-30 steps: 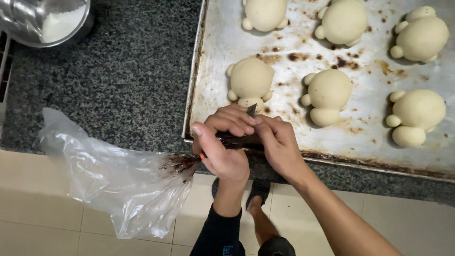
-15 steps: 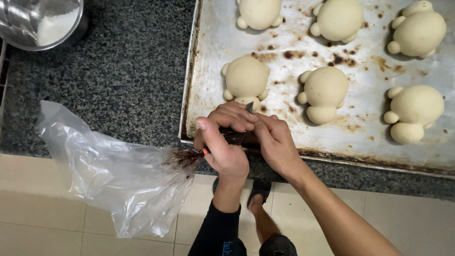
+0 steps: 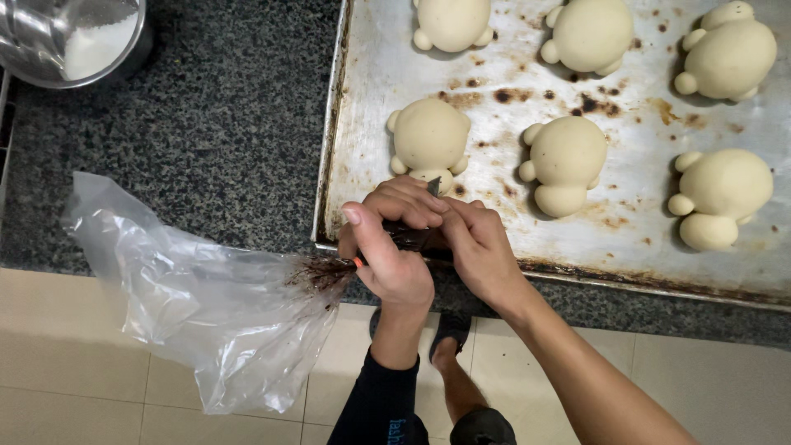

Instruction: The person decorates turtle-shaped bread dough on a baking tray, first using a piping bag filled with dark chocolate to add eyes and smiles, and then using a second piping bag to swirl green icing onto the shells.

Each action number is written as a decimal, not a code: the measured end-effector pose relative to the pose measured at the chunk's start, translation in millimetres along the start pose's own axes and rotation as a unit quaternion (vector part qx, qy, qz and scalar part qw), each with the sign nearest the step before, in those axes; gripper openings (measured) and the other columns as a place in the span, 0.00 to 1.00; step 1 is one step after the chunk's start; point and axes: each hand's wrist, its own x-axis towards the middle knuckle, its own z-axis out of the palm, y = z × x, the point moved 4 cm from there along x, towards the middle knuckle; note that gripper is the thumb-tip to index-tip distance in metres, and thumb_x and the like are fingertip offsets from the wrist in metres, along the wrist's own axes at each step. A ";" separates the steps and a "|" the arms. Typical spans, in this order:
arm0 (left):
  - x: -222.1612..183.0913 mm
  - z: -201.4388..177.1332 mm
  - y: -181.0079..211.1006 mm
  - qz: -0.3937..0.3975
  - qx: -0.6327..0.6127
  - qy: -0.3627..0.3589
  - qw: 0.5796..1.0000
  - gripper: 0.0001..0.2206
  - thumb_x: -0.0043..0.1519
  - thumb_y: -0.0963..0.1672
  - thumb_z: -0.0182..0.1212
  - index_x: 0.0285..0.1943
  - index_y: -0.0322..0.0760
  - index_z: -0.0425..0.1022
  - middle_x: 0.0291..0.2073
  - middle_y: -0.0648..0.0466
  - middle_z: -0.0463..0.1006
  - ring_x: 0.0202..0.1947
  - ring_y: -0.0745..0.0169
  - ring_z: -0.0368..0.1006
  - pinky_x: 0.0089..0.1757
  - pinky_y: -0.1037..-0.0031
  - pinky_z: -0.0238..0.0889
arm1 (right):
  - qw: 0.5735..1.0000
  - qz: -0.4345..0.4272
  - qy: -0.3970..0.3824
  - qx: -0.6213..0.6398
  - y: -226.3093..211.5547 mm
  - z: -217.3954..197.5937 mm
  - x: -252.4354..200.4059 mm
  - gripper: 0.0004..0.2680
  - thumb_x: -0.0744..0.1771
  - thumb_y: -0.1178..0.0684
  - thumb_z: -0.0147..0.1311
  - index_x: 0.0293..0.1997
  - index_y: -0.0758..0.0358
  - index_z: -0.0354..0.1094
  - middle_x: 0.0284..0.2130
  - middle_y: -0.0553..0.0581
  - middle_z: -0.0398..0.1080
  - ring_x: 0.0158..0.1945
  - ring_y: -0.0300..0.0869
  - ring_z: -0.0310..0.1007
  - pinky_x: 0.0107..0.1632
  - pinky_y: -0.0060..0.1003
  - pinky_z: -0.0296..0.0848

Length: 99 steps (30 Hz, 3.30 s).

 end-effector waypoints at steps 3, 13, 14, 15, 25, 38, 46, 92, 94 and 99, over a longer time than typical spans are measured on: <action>-0.8 -0.9 1.3 -0.003 0.010 0.003 1.000 0.28 0.78 0.52 0.32 0.30 0.31 0.64 0.24 0.44 0.73 0.28 0.52 0.73 0.47 0.58 0.69 | 1.000 -0.009 -0.005 0.014 -2.1 0.2 0.3 0.10 0.70 0.58 0.40 0.41 0.73 0.71 0.20 0.56 0.70 0.23 0.36 0.66 0.28 0.34 0.64; -5.3 -4.9 6.8 0.003 -0.026 0.020 0.999 0.27 0.79 0.53 0.32 0.33 0.32 0.64 0.22 0.44 0.72 0.30 0.50 0.73 0.52 0.55 0.68 | 1.000 -0.015 0.001 0.001 9.2 -2.4 -2.8 0.12 0.72 0.56 0.44 0.35 0.74 0.70 0.19 0.56 0.66 0.24 0.37 0.62 0.30 0.36 0.62; -6.5 -6.4 10.3 0.007 -0.039 0.021 0.999 0.27 0.79 0.53 0.32 0.33 0.32 0.64 0.22 0.44 0.72 0.30 0.50 0.73 0.52 0.54 0.68 | 1.000 -0.018 0.001 0.023 9.3 -3.9 -4.8 0.13 0.73 0.55 0.44 0.34 0.74 0.70 0.20 0.56 0.67 0.26 0.38 0.62 0.31 0.37 0.62; -6.6 -8.7 14.7 0.013 -0.053 0.020 0.998 0.27 0.79 0.53 0.31 0.33 0.31 0.65 0.22 0.43 0.72 0.30 0.49 0.73 0.53 0.54 0.67 | 0.999 -0.036 0.001 0.033 6.7 -5.4 -5.7 0.12 0.73 0.55 0.43 0.37 0.74 0.71 0.23 0.55 0.70 0.29 0.37 0.66 0.35 0.36 0.65; -13.8 -10.7 62.2 -0.005 -0.097 -0.006 0.995 0.26 0.78 0.53 0.29 0.33 0.34 0.64 0.24 0.44 0.72 0.33 0.45 0.73 0.55 0.49 0.66 | 0.998 0.010 0.053 0.033 -10.7 -48.3 -47.0 0.14 0.73 0.54 0.41 0.46 0.70 0.77 0.26 0.50 0.69 0.31 0.33 0.67 0.37 0.33 0.67; -76.3 83.5 48.9 -0.022 -0.095 0.029 0.995 0.26 0.77 0.53 0.31 0.31 0.34 0.64 0.22 0.44 0.71 0.32 0.46 0.73 0.55 0.47 0.66 | 0.984 0.062 0.027 -0.166 -0.9 -160.4 -78.5 0.10 0.69 0.50 0.50 0.44 0.62 0.80 0.13 0.54 0.61 0.21 0.35 0.55 0.26 0.36 0.59; -99.3 114.7 17.8 -0.003 -0.070 0.074 0.995 0.27 0.77 0.53 0.32 0.30 0.33 0.64 0.22 0.43 0.71 0.31 0.45 0.73 0.54 0.46 0.67 | 0.987 -0.022 -0.039 -0.156 2.1 -170.9 -71.9 0.08 0.68 0.52 0.53 0.43 0.62 0.78 0.24 0.57 0.77 0.24 0.38 0.72 0.31 0.35 0.72; -89.4 102.9 -24.9 0.024 -0.014 0.004 1.000 0.26 0.79 0.51 0.31 0.33 0.31 0.63 0.26 0.45 0.72 0.32 0.52 0.73 0.51 0.54 0.70 | 0.999 0.046 -0.016 -0.005 35.3 -122.2 -56.9 0.09 0.71 0.56 0.43 0.43 0.70 0.70 0.23 0.51 0.69 0.29 0.33 0.64 0.33 0.31 0.66; -89.3 102.6 -25.0 0.023 -0.013 0.004 1.000 0.26 0.79 0.51 0.31 0.33 0.31 0.63 0.26 0.45 0.72 0.32 0.52 0.73 0.51 0.55 0.70 | 0.999 0.041 -0.017 -0.007 33.5 -122.2 -57.1 0.09 0.71 0.56 0.43 0.43 0.70 0.70 0.24 0.51 0.69 0.29 0.33 0.64 0.33 0.31 0.66; -88.4 102.9 -26.4 0.020 -0.007 0.009 1.000 0.26 0.79 0.51 0.32 0.32 0.31 0.63 0.25 0.45 0.72 0.31 0.52 0.73 0.51 0.54 0.70 | 0.999 0.037 -0.014 -0.008 30.5 -121.6 -55.0 0.09 0.71 0.55 0.43 0.43 0.70 0.70 0.24 0.51 0.69 0.29 0.33 0.64 0.33 0.31 0.66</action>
